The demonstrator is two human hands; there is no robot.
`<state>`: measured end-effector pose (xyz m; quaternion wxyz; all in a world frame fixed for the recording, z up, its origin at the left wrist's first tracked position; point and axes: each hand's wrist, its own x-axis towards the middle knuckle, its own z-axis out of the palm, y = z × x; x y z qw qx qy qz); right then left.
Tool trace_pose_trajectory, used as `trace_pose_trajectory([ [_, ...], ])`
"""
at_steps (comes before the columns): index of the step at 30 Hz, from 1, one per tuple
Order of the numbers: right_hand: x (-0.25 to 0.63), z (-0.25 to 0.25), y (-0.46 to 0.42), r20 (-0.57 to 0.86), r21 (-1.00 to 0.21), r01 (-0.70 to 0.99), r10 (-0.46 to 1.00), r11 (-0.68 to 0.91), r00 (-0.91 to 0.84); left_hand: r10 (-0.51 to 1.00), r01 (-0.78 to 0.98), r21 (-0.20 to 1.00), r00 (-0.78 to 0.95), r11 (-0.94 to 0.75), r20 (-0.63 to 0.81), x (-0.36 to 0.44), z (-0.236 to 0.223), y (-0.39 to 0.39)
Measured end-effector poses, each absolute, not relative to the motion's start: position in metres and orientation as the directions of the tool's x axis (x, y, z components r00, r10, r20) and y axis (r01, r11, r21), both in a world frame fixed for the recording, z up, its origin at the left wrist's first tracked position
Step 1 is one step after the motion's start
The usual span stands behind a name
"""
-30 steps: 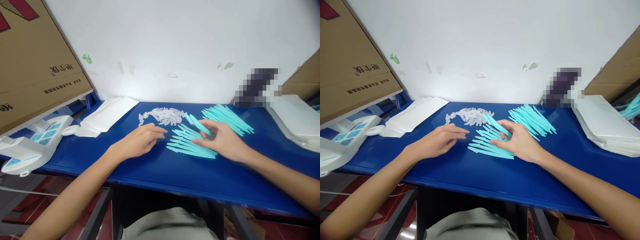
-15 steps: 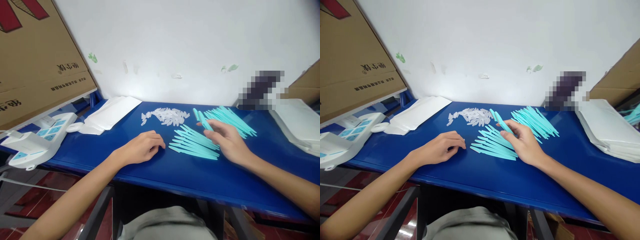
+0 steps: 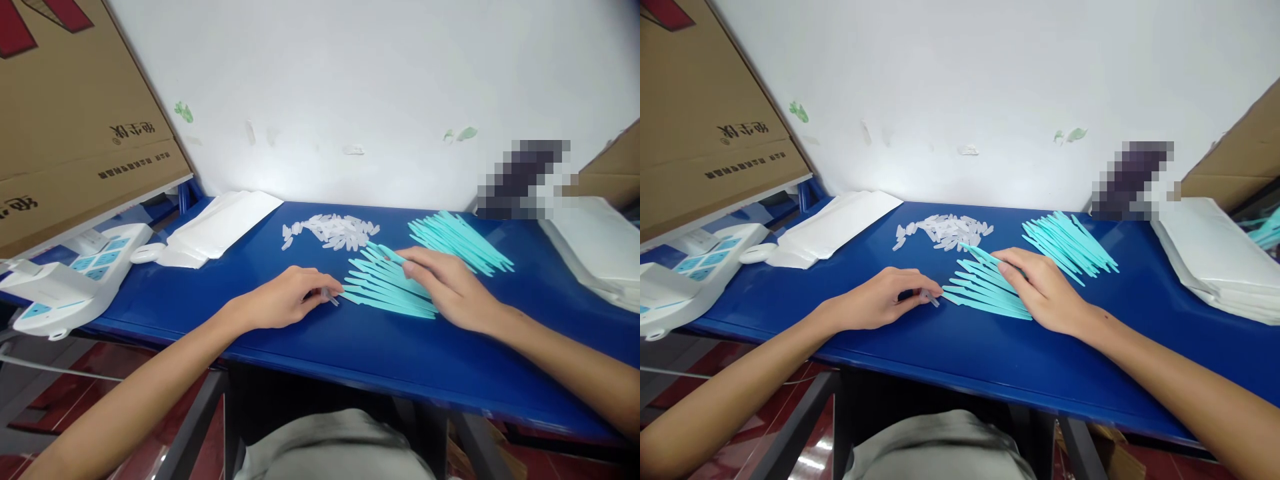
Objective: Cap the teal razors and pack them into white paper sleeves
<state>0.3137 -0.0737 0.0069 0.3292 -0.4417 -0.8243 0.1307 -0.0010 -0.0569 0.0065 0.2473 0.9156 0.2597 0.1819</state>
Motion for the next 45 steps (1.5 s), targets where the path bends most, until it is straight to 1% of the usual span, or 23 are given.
trace_pose_trajectory([
  [2,0.317,0.007,-0.073,0.427,-0.453,0.653,0.791,0.607,-0.439,0.569,0.381,0.575,0.802,-0.724,0.185,0.000,0.006,-0.057],
  [4,0.319,0.006,-0.072,0.416,-0.426,0.660,0.782,0.618,-0.464,0.579,0.370,0.624,0.799,-0.688,0.165,0.000,0.007,-0.057],
  [7,0.320,0.003,-0.070,0.395,-0.419,0.663,0.782,0.620,-0.482,0.599,0.351,0.704,0.790,-0.617,0.131,0.000,0.009,-0.057],
  [9,0.320,0.001,-0.070,0.382,-0.418,0.661,0.781,0.623,-0.495,0.603,0.338,0.728,0.788,-0.597,0.128,0.001,0.009,-0.056],
  [15,0.320,0.000,-0.070,0.346,-0.411,0.654,0.772,0.636,-0.534,0.576,0.299,0.700,0.794,-0.648,0.194,0.002,0.004,-0.055],
  [20,0.319,0.001,-0.071,0.341,-0.417,0.647,0.770,0.638,-0.540,0.506,0.234,0.665,0.826,-0.709,0.249,-0.001,-0.003,-0.054],
  [22,0.318,0.002,-0.071,0.345,-0.414,0.644,0.766,0.643,-0.543,0.490,0.222,0.656,0.832,-0.722,0.258,-0.002,-0.004,-0.054],
  [25,0.318,0.004,-0.073,0.314,-0.400,0.641,0.755,0.656,-0.576,0.491,0.228,0.664,0.837,-0.712,0.240,-0.002,-0.002,-0.054],
  [28,0.317,0.006,-0.077,0.302,-0.328,0.590,0.674,0.737,-0.674,0.522,0.271,0.669,0.828,-0.692,0.205,-0.001,0.000,-0.054],
  [31,0.315,0.007,-0.081,0.347,-0.203,0.532,0.569,0.822,-0.746,0.532,0.273,0.674,0.821,-0.686,0.209,0.000,0.000,-0.056],
  [36,0.312,0.008,-0.084,0.368,-0.042,0.503,0.481,0.863,-0.796,0.602,0.306,0.684,0.762,-0.662,0.241,-0.001,-0.003,-0.060],
  [45,0.312,0.007,-0.085,0.348,0.100,0.492,0.432,0.865,-0.832,0.619,0.312,0.697,0.748,-0.646,0.239,-0.001,-0.004,-0.056],
])
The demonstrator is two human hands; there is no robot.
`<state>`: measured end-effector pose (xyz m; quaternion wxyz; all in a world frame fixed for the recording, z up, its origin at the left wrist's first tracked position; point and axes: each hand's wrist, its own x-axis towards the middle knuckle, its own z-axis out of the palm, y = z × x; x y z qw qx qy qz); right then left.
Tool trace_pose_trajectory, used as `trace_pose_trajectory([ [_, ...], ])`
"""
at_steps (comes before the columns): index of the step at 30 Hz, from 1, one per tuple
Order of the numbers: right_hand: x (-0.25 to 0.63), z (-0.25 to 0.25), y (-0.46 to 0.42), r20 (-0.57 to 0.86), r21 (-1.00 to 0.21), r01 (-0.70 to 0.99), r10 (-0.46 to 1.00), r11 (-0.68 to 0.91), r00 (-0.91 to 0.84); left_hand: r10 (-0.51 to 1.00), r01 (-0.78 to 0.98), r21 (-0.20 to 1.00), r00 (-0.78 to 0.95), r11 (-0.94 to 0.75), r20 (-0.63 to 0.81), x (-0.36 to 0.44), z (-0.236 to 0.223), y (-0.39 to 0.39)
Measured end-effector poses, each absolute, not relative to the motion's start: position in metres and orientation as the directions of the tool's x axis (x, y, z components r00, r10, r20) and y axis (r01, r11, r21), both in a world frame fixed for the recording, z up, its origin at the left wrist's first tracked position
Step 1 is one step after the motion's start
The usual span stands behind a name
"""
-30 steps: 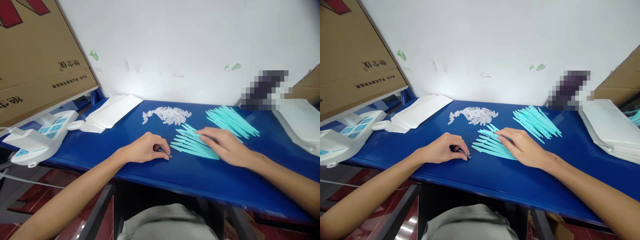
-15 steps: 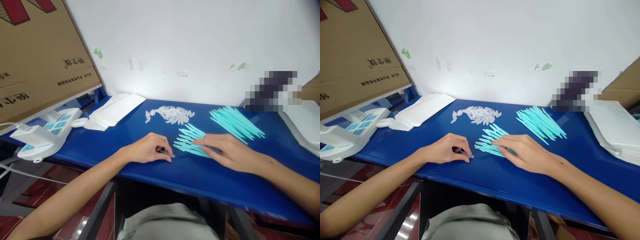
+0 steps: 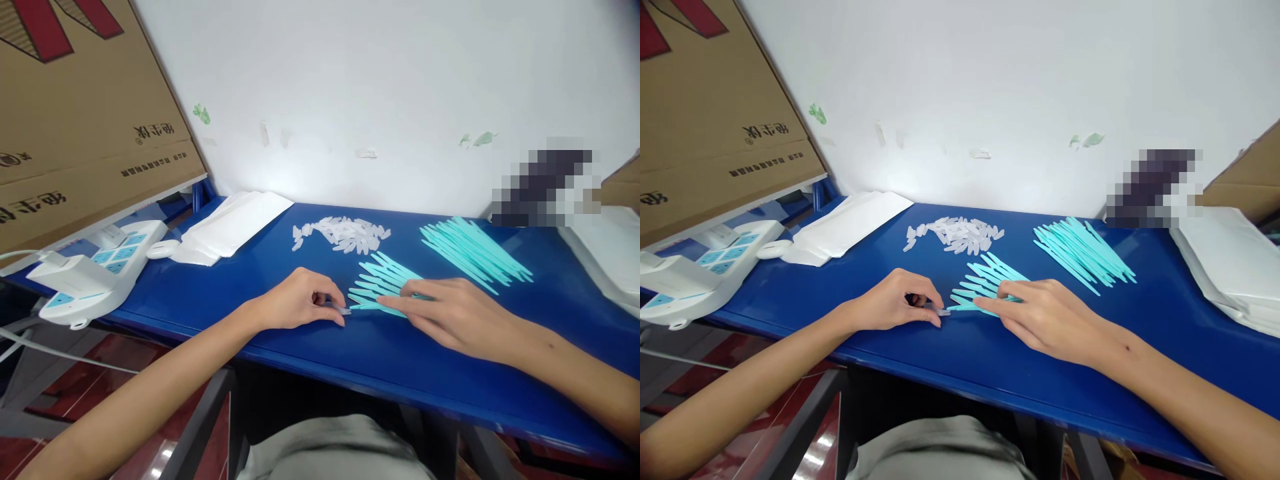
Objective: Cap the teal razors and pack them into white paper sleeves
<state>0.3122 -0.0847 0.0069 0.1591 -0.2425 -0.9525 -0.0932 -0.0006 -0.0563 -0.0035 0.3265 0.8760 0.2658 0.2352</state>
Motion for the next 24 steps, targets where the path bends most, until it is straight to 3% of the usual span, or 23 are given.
trace_pose_trajectory([
  [5,0.312,0.004,-0.085,0.359,0.162,0.498,0.419,0.852,-0.834,0.581,0.274,0.697,0.775,-0.662,0.247,-0.004,-0.005,-0.055],
  [13,0.310,-0.001,-0.083,0.418,0.140,0.514,0.420,0.846,-0.805,0.570,0.260,0.664,0.763,-0.701,0.304,-0.008,-0.003,-0.056],
  [19,0.313,0.000,-0.079,0.500,0.164,0.555,0.416,0.816,-0.759,0.538,0.275,0.507,0.680,-0.817,0.499,-0.007,-0.010,-0.057],
  [24,0.315,0.000,-0.076,0.503,0.156,0.601,0.461,0.784,-0.731,0.415,0.206,0.415,0.753,-0.886,0.510,-0.005,-0.013,-0.058],
])
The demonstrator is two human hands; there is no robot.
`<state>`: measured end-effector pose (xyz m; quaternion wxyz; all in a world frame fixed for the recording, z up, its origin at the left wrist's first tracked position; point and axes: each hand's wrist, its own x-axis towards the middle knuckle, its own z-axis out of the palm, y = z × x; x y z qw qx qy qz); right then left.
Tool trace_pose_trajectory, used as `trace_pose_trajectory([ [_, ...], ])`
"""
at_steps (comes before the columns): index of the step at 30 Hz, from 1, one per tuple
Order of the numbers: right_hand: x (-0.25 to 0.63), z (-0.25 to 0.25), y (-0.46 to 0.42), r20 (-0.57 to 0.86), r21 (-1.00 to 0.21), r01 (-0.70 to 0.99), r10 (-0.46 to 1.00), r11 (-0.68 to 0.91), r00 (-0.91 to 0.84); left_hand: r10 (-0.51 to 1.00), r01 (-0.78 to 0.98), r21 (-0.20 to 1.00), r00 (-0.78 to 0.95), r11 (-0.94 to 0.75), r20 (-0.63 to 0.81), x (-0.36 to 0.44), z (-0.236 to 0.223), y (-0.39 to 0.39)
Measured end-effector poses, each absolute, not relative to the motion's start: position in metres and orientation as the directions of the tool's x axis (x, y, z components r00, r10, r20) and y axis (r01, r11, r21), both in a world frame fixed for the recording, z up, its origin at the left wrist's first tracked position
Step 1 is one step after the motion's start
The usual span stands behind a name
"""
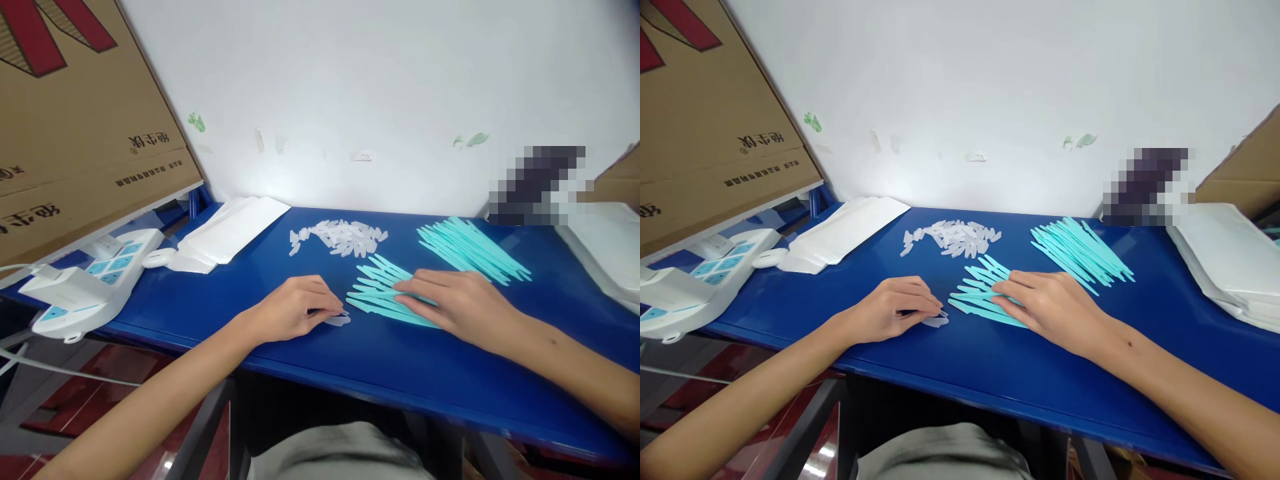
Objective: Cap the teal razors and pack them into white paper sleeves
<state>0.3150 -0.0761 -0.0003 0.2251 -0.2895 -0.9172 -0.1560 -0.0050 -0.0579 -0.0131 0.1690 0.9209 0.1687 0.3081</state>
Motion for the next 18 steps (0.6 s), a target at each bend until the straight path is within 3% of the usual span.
trace_pose_trajectory([
  [12,0.3162,0.0013,-0.0752,0.490,0.121,0.608,0.485,0.785,-0.724,0.415,0.194,0.460,0.793,-0.867,0.447,-0.0057,-0.0087,-0.0640],
  [18,0.3101,0.0016,-0.0821,0.506,0.070,0.492,0.394,0.868,-0.767,0.447,0.222,0.479,0.786,-0.849,0.428,-0.0055,-0.0090,-0.0627],
])
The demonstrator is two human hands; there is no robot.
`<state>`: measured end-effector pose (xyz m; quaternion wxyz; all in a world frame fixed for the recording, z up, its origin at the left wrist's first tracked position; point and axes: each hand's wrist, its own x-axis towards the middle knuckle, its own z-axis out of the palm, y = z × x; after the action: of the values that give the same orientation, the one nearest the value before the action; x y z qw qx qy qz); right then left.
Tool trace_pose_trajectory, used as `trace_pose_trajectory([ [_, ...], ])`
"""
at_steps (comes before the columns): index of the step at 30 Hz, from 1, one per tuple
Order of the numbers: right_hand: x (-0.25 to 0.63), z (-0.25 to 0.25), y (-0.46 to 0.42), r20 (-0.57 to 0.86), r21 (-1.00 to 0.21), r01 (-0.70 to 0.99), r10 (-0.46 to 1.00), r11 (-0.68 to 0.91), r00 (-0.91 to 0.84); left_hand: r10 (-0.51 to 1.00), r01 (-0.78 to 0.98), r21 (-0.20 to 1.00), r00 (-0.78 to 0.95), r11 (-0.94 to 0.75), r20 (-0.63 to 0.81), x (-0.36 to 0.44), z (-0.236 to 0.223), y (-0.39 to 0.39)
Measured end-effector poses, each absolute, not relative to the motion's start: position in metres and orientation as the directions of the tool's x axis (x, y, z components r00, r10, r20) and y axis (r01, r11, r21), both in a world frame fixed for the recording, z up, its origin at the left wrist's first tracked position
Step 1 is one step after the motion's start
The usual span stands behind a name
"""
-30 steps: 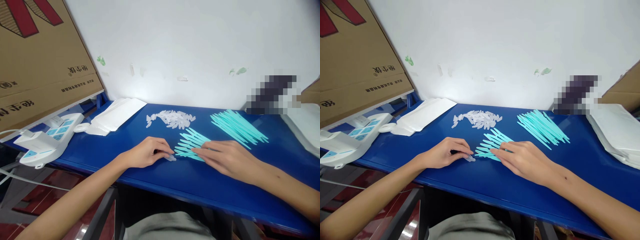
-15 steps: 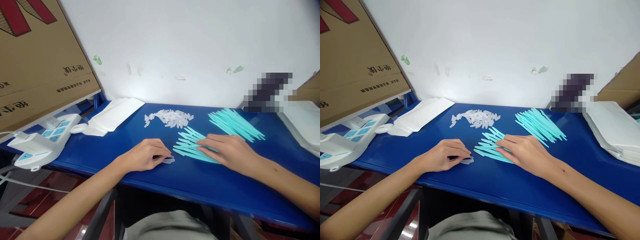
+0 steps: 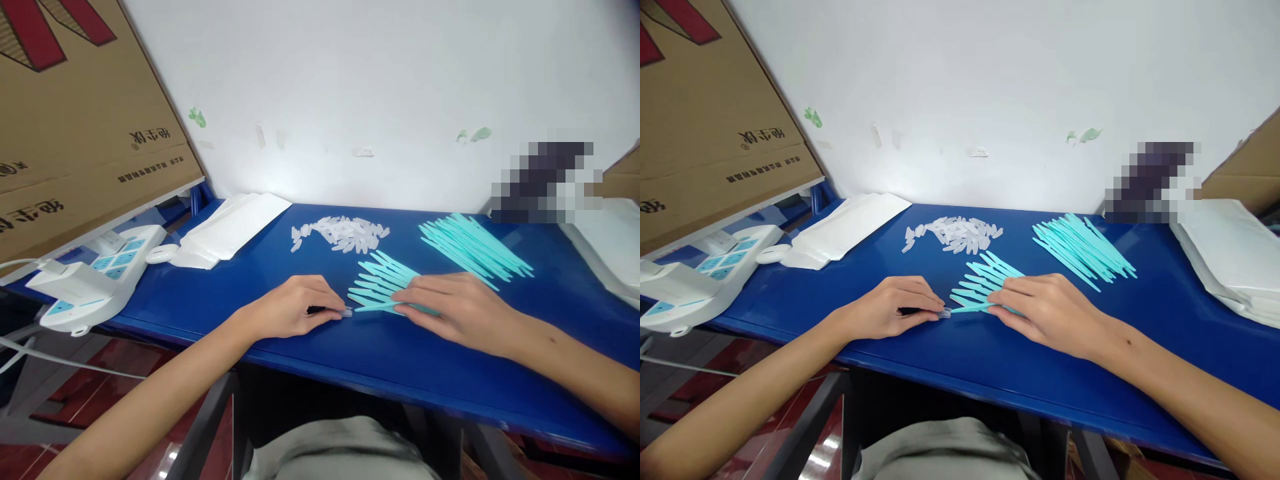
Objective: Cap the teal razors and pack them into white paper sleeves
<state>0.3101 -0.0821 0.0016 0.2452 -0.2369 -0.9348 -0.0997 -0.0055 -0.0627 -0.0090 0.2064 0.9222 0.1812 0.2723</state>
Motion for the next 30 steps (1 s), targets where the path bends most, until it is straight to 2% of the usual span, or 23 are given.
trace_pose_trajectory([
  [6,0.302,0.000,-0.088,0.513,0.138,0.527,0.394,0.839,-0.762,0.449,0.262,0.423,0.779,-0.867,0.438,-0.006,-0.011,-0.062],
  [19,0.298,-0.004,-0.095,0.448,0.170,0.571,0.453,0.803,-0.771,0.421,0.288,0.337,0.793,-0.896,0.441,-0.005,-0.009,-0.065],
  [22,0.296,-0.004,-0.097,0.432,0.170,0.583,0.472,0.794,-0.768,0.430,0.286,0.359,0.793,-0.888,0.432,-0.005,-0.009,-0.065],
  [30,0.281,-0.007,-0.108,0.449,0.173,0.559,0.440,0.811,-0.778,0.470,0.232,0.506,0.779,-0.831,0.414,0.005,-0.008,-0.068],
])
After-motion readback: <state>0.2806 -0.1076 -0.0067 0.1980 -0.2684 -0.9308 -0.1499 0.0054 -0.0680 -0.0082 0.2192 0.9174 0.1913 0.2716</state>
